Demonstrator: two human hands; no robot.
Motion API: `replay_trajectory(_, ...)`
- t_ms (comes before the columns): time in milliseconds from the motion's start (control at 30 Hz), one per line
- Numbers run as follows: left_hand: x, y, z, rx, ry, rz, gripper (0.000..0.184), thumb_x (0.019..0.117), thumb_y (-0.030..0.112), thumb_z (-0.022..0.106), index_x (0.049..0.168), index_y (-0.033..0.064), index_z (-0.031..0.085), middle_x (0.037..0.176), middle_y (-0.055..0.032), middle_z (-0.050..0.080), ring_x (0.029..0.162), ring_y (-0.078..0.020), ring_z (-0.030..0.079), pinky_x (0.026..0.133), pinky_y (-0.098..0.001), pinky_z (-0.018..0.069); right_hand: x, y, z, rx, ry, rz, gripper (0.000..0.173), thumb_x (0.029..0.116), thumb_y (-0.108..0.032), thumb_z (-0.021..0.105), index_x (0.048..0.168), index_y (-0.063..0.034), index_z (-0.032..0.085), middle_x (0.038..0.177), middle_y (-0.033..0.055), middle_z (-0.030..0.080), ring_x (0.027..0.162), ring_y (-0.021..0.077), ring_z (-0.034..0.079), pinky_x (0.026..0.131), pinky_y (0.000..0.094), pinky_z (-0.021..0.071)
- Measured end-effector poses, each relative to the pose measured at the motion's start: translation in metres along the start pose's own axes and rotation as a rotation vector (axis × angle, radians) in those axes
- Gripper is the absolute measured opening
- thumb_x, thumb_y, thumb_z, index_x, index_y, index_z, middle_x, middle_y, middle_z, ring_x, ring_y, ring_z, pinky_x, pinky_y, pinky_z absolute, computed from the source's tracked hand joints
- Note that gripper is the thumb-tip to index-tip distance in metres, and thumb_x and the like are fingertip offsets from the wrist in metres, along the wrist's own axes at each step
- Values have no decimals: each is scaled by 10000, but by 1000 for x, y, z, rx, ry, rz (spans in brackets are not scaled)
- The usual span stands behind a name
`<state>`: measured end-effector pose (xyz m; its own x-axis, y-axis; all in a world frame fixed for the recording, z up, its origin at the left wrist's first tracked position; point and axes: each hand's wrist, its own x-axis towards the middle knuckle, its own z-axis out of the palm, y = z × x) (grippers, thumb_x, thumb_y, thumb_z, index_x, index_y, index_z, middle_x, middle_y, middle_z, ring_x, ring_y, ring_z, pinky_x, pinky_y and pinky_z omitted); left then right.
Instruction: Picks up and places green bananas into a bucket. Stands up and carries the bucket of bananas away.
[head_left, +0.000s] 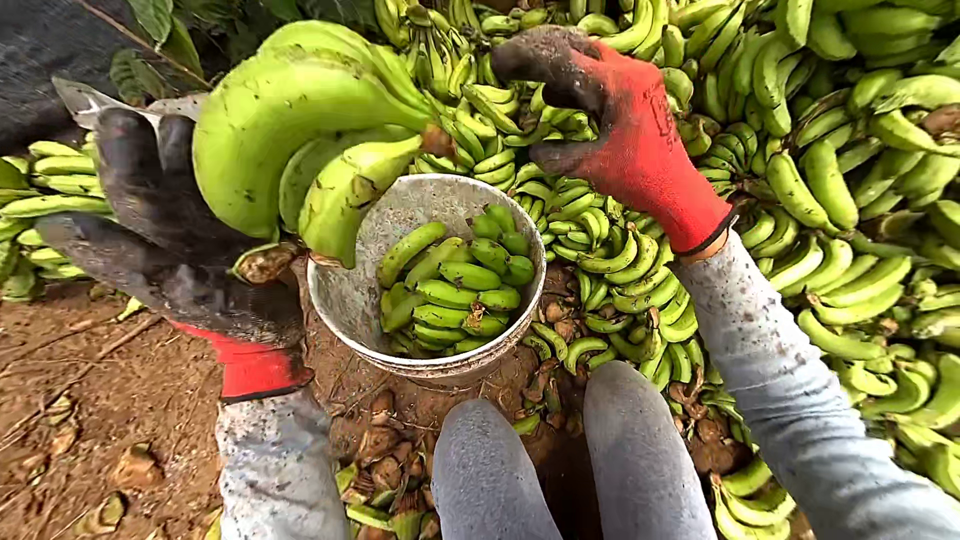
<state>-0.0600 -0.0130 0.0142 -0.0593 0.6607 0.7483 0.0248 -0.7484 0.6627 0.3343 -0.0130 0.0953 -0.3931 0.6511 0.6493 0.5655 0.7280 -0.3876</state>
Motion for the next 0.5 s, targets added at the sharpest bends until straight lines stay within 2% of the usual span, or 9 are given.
replay_trajectory(67, -5, 13, -6, 136, -114, -105, 600, 1083, 386, 236, 1496, -25, 380, 1528, -172, 470, 1424, -259, 450, 1201, -427, 362, -62, 61, 6, -138, -240, 293, 523, 864, -185, 790, 1368, -161, 652, 1353, 78, 659, 1211, 231, 648, 1033, 463, 529)
replay_trajectory(133, -32, 20, 2, 511, -254, -287, 437, 1019, 316, 476, 1355, 75, 615, 1467, -69, 548, 1371, -154, 493, 1153, -368, 402, -154, 124, 28, -294, -491, 610, 520, 761, -235, 893, 1236, -132, 710, 1188, 190, 704, 1094, 417, 668, 921, 682, 512)
replay_trajectory(167, -42, 17, 6, 664, -326, -358, 362, 977, 325, 592, 1264, 132, 697, 1476, -70, 545, 1400, -213, 463, 1154, -451, 390, -202, 140, 48, -377, -581, 709, 549, 688, -236, 948, 1166, -90, 720, 1146, 246, 694, 1067, 486, 652, 880, 733, 499)
replay_trajectory(200, -43, 9, 7, 789, -414, -400, 349, 927, 357, 689, 1213, 163, 732, 1529, -125, 478, 1461, -328, 370, 1173, -575, 321, -238, 152, 71, -476, -693, 799, 574, 671, -210, 940, 1170, -41, 710, 1202, 280, 658, 1132, 515, 611, 925, 740, 473)
replay_trajectory(267, -37, -1, 4, 948, -533, -446, 376, 875, 458, 758, 1180, 240, 742, 1533, -170, 455, 1468, -448, 310, 1129, -710, 269, -266, 153, 109, -609, -832, 925, 516, 862, -33, 731, 1330, 104, 565, 1391, 370, 500, 1322, 556, 458, 1090, 693, 364)
replay_trajectory(333, -37, 4, 6, 1047, -556, -463, 383, 875, 507, 755, 1180, 277, 732, 1347, -114, 639, 1333, -455, 492, 1013, -750, 369, -257, 149, 127, -640, -903, 990, 437, 989, -12, 564, 1391, 141, 488, 1443, 385, 454, 1380, 537, 426, 1119, 647, 365)
replay_trajectory(367, -38, 8, 12, 1097, -564, -447, 410, 871, 508, 754, 1197, 262, 716, 1269, -119, 678, 1250, -461, 556, 943, -760, 400, -250, 148, 128, -611, -937, 989, 420, 976, -12, 587, 1364, 135, 524, 1433, 385, 465, 1373, 541, 433, 1097, 657, 388)
replay_trajectory(467, -33, 9, 28, 1245, -752, -273, 565, 872, 358, 740, 1408, 247, 597, 1555, -117, 463, 1490, -483, 255, 1140, -769, 143, -220, 135, 104, -538, -932, 911, 420, 836, -119, 791, 1202, 51, 678, 1326, 315, 569, 1268, 514, 522, 987, 674, 466)
replay_trajectory(500, -31, 7, 31, 1249, -814, -227, 478, 886, 290, 726, 1354, 232, 651, 1550, -112, 481, 1496, -477, 259, 1170, -745, 115, -210, 129, 87, -516, -832, 896, 403, 831, -166, 802, 1168, 30, 700, 1277, 305, 596, 1210, 507, 564, 937, 682, 488)
